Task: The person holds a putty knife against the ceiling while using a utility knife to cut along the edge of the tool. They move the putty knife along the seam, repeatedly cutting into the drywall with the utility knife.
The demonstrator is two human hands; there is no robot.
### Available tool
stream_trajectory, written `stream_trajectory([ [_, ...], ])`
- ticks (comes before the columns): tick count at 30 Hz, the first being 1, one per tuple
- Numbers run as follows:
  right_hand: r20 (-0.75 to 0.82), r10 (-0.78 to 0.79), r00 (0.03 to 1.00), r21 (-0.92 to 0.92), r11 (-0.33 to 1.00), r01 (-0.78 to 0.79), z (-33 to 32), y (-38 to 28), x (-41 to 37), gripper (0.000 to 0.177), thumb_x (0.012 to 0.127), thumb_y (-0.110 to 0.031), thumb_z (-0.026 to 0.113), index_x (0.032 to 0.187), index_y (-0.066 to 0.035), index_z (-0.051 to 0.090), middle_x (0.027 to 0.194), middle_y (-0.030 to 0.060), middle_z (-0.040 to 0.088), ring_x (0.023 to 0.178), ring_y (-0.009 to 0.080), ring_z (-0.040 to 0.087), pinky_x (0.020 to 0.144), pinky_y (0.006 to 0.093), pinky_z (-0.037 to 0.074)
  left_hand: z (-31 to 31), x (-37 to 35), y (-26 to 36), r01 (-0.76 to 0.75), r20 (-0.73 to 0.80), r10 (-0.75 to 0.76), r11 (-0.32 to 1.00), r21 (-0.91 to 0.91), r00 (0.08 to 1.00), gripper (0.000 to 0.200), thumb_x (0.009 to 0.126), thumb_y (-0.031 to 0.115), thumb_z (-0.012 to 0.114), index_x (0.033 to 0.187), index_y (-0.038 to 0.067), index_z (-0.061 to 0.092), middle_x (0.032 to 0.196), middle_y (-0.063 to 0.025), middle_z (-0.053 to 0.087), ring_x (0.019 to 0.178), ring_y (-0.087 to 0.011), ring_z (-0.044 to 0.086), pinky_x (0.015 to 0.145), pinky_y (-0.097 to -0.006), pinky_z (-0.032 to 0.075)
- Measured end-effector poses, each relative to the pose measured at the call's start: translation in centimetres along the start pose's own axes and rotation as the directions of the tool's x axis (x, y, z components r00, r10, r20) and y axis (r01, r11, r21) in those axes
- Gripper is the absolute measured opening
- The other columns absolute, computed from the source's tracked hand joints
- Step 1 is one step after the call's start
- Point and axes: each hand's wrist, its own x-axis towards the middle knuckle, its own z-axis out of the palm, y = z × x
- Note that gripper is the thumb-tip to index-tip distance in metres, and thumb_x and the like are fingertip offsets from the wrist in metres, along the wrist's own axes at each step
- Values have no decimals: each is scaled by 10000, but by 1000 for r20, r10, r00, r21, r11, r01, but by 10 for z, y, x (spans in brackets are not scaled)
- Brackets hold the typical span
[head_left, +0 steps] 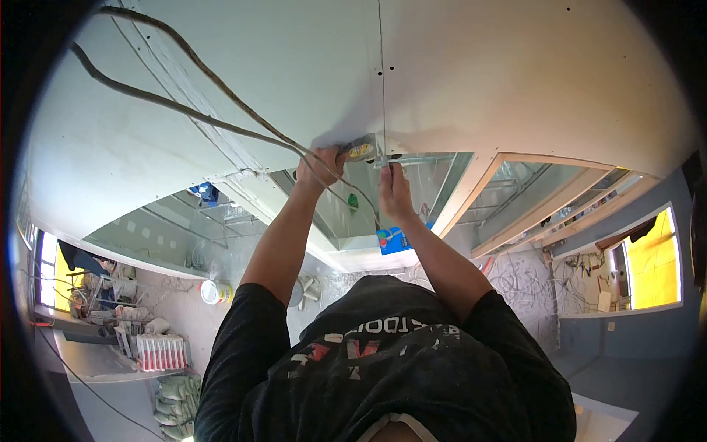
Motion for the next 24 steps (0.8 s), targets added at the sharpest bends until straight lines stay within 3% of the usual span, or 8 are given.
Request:
stream_trajectory([
  [7, -36, -29, 999, -56, 998, 27, 1, -2, 0, 184, 1086, -239, 482, 1088, -56, 461, 782, 262, 631, 754, 523, 627, 618, 586, 449, -1, 2, 1, 52, 79, -56, 997, 59, 995, 334, 965, 379, 633, 904, 61, 716, 858, -216, 724, 844, -453, 701, 765, -552, 571],
  [9, -9, 56, 998, -60, 997, -57, 2, -4, 0, 191, 1087, -248, 480, 1093, -57, 465, 776, 263, 630, 743, 524, 624, 612, 588, 445, 0, 2, 0, 58, 84, -62, 997, 57, 995, 341, 969, 381, 629, 907, 58, 718, 872, -216, 725, 866, -443, 705, 777, -547, 572],
  [16, -21, 89, 996, 17, 996, -89, 5, 0, 2, 220, 1092, -273, 473, 1068, -55, 475, 761, 262, 621, 738, 527, 619, 604, 591, 438, 0, 3, 1, 9, 28, -10, 999, 42, 1000, 337, 967, 346, 670, 906, 18, 717, 881, -241, 711, 854, -455, 701, 746, -551, 569],
  [19, 6, 95, 996, 35, 995, -95, 5, 5, 0, 235, 1095, -287, 462, 1068, -55, 486, 769, 269, 627, 755, 532, 624, 616, 591, 451, 0, 1, 0, 39, 82, -43, 998, 48, 996, 344, 974, 379, 628, 939, 50, 725, 925, -224, 726, 907, -437, 705, 806, -545, 574],
  [21, -34, 130, 991, -65, 989, -132, 7, 9, -1, 340, 1102, -368, 454, 1048, -42, 532, 768, 210, 647, 740, 414, 675, 615, 485, 481, 5, 5, -2, 104, 126, -109, 993, 47, 986, 328, 973, 375, 628, 962, 60, 721, 956, -223, 725, 926, -440, 704, 815, -549, 573],
  [24, -51, 134, 990, -146, 979, -140, 15, 45, -28, 317, 1097, -345, 465, 1066, -38, 541, 786, 249, 653, 803, 437, 682, 631, 518, 490, 6, 2, -3, 80, 74, -81, 997, 20, 994, 315, 976, 379, 617, 995, 81, 715, 982, -222, 723, 935, -445, 702, 818, -554, 573],
])
